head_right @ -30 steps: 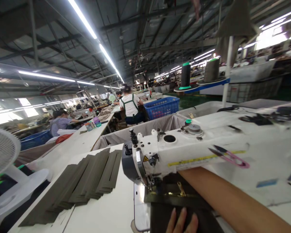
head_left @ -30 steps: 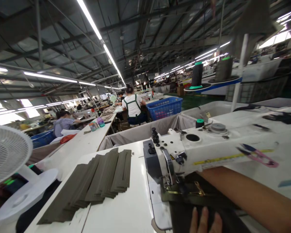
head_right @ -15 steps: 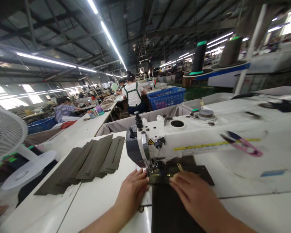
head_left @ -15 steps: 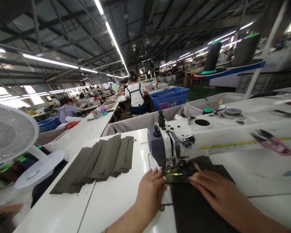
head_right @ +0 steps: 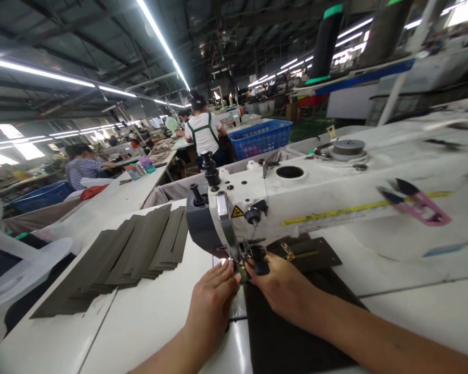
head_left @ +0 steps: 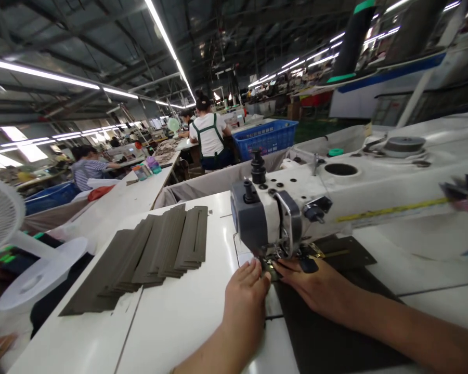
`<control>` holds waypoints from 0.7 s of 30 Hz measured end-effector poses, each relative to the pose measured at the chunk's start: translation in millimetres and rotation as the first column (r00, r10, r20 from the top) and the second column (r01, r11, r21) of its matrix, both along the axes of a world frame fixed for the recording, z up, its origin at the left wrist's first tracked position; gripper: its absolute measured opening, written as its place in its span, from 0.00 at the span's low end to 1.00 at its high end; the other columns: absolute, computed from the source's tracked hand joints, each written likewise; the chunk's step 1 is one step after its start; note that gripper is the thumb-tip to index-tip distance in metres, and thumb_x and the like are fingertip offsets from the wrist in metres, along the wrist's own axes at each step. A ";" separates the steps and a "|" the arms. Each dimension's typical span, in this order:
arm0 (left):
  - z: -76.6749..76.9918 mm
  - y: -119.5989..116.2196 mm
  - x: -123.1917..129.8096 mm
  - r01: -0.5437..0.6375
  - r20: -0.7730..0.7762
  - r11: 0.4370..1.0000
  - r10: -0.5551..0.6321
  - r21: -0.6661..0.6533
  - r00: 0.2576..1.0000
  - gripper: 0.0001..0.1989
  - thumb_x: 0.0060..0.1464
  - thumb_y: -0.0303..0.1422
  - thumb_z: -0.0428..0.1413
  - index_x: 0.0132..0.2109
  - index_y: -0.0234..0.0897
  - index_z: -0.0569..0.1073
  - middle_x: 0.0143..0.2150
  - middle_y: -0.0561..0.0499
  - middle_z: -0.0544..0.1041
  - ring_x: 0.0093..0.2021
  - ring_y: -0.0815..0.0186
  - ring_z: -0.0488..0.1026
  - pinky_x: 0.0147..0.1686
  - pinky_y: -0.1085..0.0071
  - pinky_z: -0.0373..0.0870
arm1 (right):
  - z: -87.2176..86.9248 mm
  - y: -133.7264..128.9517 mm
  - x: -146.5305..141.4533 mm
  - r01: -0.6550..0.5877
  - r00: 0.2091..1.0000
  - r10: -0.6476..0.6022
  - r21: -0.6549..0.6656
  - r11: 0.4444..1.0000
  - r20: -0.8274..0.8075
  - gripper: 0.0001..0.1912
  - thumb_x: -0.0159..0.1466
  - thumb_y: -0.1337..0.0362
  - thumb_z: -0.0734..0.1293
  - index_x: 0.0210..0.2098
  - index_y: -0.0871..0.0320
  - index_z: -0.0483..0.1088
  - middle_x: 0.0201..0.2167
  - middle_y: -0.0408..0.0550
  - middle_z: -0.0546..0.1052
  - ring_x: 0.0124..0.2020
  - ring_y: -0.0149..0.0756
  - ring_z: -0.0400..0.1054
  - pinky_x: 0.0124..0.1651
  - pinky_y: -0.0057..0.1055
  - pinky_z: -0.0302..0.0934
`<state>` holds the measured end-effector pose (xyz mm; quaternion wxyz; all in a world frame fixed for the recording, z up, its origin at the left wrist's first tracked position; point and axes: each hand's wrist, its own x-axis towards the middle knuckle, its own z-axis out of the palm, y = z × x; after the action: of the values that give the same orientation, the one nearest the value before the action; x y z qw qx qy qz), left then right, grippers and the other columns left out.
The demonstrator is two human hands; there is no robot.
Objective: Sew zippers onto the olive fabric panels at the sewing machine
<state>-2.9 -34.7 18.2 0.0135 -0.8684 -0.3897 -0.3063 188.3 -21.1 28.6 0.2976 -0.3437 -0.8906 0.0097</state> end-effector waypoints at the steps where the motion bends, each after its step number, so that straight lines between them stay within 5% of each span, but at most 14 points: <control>1: 0.0 0.2 0.3 0.004 -0.020 1.000 -0.004 0.005 1.000 0.11 0.58 0.24 0.49 0.40 0.34 0.75 0.47 0.41 0.76 0.49 0.58 0.72 0.50 0.59 0.70 | -0.3 0.6 -0.4 -0.006 1.000 0.006 -0.001 1.000 0.010 0.15 0.60 0.75 0.55 0.38 0.60 0.70 0.37 0.53 0.76 0.41 0.39 0.71 0.45 0.35 0.65; 9: 1.9 0.7 4.3 0.024 -0.152 0.994 -0.008 0.108 0.988 0.13 0.60 0.24 0.45 0.40 0.30 0.74 0.44 0.38 0.76 0.47 0.57 0.74 0.49 0.58 0.71 | -2.9 3.9 0.9 -0.061 0.998 0.061 0.001 0.998 -0.002 0.16 0.62 0.76 0.53 0.39 0.60 0.71 0.34 0.50 0.76 0.41 0.36 0.70 0.50 0.34 0.60; 21: 2.1 16.6 5.0 0.029 -0.081 0.991 -0.018 0.132 0.997 0.09 0.55 0.21 0.48 0.36 0.34 0.73 0.38 0.43 0.78 0.39 0.59 0.76 0.44 0.59 0.74 | -2.1 12.5 -1.6 0.002 0.999 -0.003 0.030 1.000 0.035 0.20 0.62 0.77 0.52 0.38 0.60 0.72 0.30 0.48 0.76 0.33 0.35 0.70 0.44 0.31 0.61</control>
<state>2.1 -18.0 20.3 0.0832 -0.8816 -0.3574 -0.2969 186.7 -8.6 26.5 0.2873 -0.3403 -0.8953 -0.0102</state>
